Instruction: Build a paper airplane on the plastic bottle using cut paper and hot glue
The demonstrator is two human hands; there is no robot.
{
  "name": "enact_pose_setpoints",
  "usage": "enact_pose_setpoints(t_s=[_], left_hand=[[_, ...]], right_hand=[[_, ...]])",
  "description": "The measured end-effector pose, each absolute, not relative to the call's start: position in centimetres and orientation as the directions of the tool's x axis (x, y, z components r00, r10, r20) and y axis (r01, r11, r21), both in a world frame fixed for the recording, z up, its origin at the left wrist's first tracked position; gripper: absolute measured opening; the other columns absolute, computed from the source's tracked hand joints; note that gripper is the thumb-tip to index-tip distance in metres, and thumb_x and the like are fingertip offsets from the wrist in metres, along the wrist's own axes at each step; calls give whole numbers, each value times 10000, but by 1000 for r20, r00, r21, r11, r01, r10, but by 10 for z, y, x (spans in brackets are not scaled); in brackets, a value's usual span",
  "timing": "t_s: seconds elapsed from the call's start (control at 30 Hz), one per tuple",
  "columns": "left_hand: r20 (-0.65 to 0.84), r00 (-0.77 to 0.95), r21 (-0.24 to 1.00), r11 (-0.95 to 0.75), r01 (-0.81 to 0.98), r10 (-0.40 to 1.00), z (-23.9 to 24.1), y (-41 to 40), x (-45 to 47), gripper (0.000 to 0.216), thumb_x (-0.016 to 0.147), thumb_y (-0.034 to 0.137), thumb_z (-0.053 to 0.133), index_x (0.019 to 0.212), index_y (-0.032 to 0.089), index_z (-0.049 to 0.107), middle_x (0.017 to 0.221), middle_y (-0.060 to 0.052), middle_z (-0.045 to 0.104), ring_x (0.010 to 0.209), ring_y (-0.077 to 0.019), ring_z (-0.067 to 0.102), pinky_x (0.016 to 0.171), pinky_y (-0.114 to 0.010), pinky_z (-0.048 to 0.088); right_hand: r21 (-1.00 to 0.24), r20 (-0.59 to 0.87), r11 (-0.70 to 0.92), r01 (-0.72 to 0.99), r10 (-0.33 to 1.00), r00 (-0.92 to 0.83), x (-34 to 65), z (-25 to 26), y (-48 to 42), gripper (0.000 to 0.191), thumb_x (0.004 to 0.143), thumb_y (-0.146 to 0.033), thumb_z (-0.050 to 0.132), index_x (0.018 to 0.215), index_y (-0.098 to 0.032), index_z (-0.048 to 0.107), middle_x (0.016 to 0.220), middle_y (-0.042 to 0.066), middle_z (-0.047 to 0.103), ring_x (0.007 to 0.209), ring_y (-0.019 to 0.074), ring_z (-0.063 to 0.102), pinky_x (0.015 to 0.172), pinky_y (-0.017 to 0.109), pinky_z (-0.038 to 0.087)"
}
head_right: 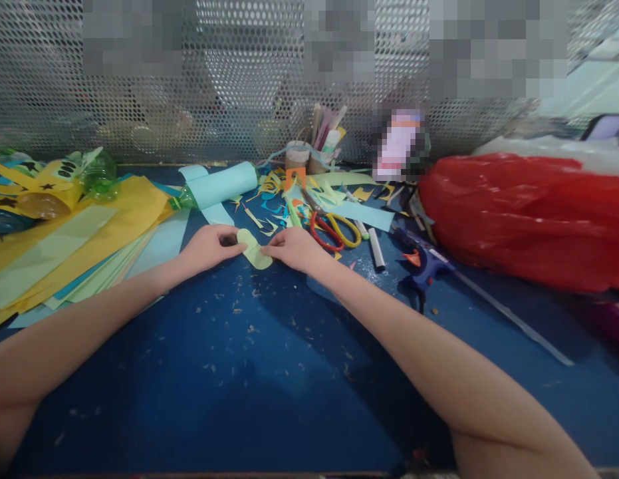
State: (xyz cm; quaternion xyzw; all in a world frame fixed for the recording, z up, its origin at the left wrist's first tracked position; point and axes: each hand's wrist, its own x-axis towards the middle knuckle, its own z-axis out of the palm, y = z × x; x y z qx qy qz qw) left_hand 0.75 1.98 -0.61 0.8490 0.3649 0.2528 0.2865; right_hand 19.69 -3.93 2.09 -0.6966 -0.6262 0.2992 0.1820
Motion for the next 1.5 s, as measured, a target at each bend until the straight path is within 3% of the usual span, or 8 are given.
enact_pose_setpoints(t_s=[0.5,0.83,1.0,1.2,1.5], left_hand=[[191,632,630,-587,509,752,-3,17,10,155,720,338,653,782,197,656,782,-2,681,746,-165,581,657,-279,405],[180,637,652,-576,493,750,0,17,10,194,726,186,533,865,183,669,827,-17,688,724,-148,581,651,-260,413],[186,638,643,-583,496,747,1,17,10,167,733,188,535,838,183,665,798,-13,677,701,-144,569,634,-256,409],[172,638,653,-572,496,750,0,17,11,156,726,319,639,784,173,647,749,-6,653,682,-142,557,617,-251,404],[196,641,621,-600,504,742,-2,17,13,120,704,287,643,765,185,628,730,-2,633,676,-144,545,618,-259,394]], right_hand=[[-609,-183,-87,788,983,-33,200,19,-33,217,742,-330,636,675,-141,719,570,11,618,478,84,432,472,240,322],[-617,-174,-60,785,983,-62,202,18,-32,198,738,-309,636,691,-143,733,585,19,644,481,88,458,475,242,340],[-611,-176,-64,789,983,-57,201,18,-32,189,737,-301,636,687,-148,735,599,26,657,491,94,477,483,246,347],[-584,-176,-54,810,983,-61,201,19,-31,224,744,-329,625,681,-143,734,573,16,636,477,88,447,479,243,333],[-591,-150,-42,805,987,-59,200,16,-33,188,727,-328,650,685,-150,693,605,20,641,523,107,508,515,245,368]])
